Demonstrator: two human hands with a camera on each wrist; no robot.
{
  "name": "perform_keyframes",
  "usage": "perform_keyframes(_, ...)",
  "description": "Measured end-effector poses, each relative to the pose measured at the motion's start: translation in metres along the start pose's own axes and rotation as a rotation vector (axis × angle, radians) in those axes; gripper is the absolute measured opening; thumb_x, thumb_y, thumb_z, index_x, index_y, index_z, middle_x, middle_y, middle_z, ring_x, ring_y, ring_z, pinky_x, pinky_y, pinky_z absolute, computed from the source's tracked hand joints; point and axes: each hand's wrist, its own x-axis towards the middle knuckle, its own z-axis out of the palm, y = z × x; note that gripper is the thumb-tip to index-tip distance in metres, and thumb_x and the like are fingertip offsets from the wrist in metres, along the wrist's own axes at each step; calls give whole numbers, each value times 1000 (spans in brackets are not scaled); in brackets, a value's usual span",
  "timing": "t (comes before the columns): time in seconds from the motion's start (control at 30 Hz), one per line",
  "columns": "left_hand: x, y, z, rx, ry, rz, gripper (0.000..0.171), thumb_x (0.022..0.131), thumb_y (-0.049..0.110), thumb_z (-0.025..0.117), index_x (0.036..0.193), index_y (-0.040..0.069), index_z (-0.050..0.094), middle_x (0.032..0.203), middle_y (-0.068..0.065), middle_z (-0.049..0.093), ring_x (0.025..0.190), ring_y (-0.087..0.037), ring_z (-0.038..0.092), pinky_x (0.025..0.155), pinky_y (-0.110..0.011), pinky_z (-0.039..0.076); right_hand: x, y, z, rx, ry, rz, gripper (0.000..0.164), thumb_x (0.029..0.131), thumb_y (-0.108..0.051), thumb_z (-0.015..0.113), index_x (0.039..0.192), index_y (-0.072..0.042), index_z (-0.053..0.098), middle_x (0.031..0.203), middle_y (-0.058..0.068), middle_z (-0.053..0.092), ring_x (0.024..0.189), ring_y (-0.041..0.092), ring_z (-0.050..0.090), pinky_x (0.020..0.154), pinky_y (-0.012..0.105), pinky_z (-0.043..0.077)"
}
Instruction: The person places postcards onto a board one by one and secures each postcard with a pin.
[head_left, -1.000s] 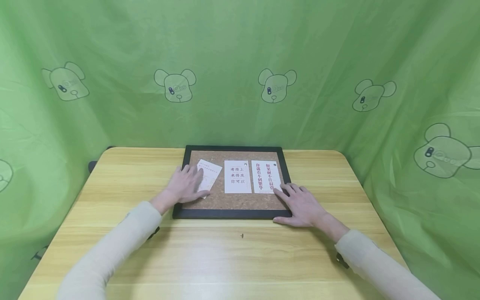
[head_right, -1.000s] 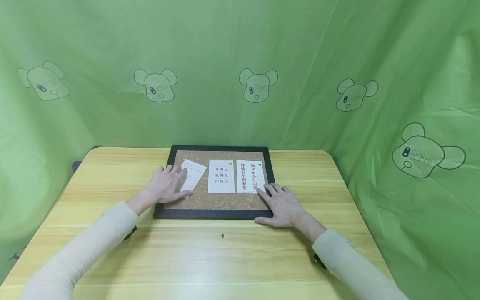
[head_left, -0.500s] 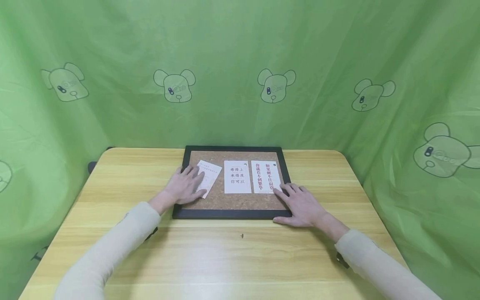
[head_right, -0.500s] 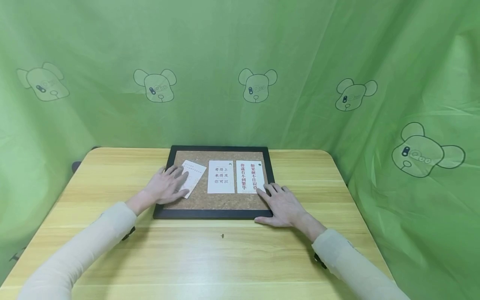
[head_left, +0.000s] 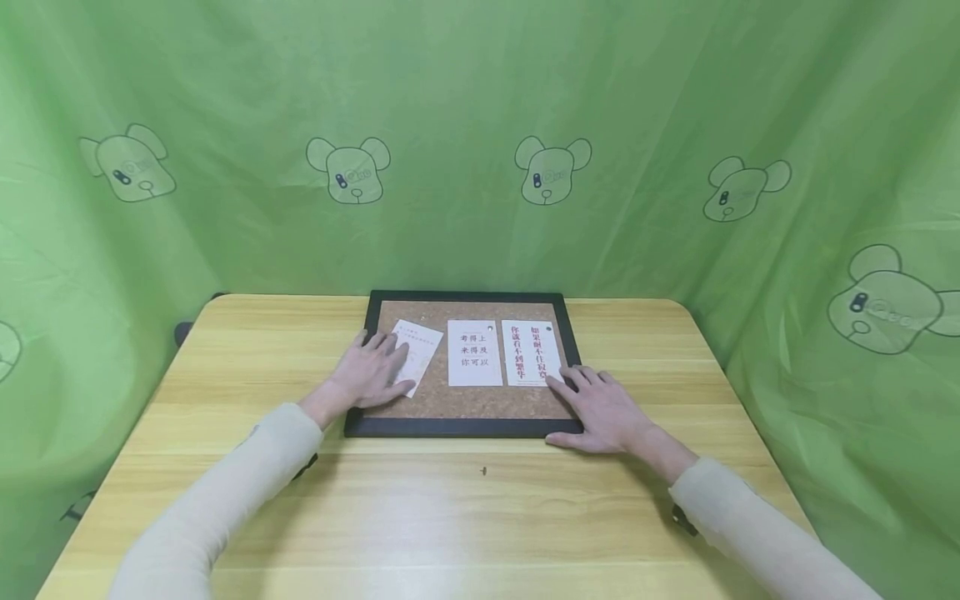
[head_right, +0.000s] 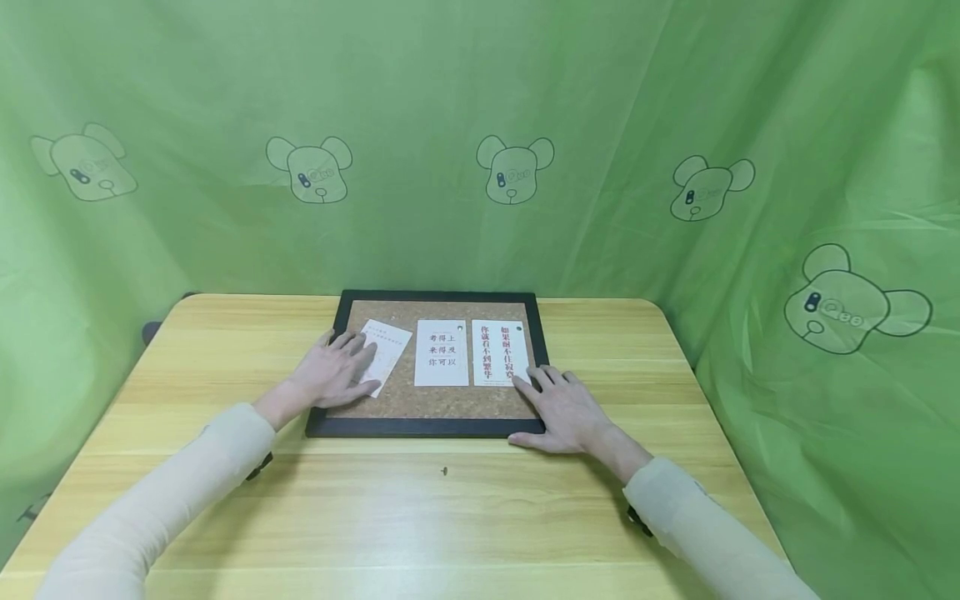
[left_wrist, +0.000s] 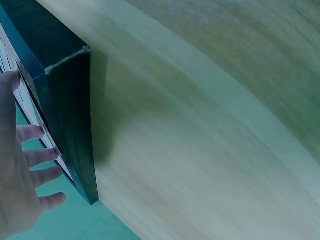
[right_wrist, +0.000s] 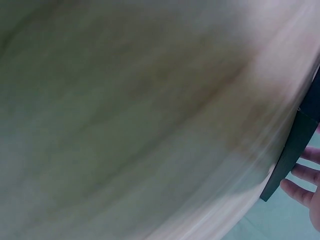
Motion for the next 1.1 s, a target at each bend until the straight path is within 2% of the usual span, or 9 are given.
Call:
perform_keyframes(0.27,3,1,3,1,-11,-16,77,105,65,43,159,10,46,164,-21,46,152,-43,45,126,-65,33,1,-1,0,3,7,-1,108,84,-95,46,162,-21,42,155,19,51,139,41,53,110,64,50)
perform_keyframes(0.43,5,2,2,-30,-34,-24,78,105,65,42,162,11,42,168,-19,41,154,-43,42,128,-65,30,1,-1,0,2,-4,3,108,84,-96,44,163,-21,42,155,19,51,139,41,53,110,64,50)
perform_keyframes(0.73,9,6,1,-25,-23,-41,80,104,67,43,160,10,44,165,-21,45,153,-44,43,128,-65,31,1,-1,-1,-4,-1,3,108,84,-95,44,163,-21,42,155,19,52,139,41,53,110,64,50)
perform_keyframes(1.1,16,14,0,-13,-37,-100,82,104,71,40,162,12,42,164,-22,46,153,-45,41,126,-66,33,1,-1,0,2,-13,9,108,85,-95,44,163,-21,41,157,19,50,141,42,52,110,65,50)
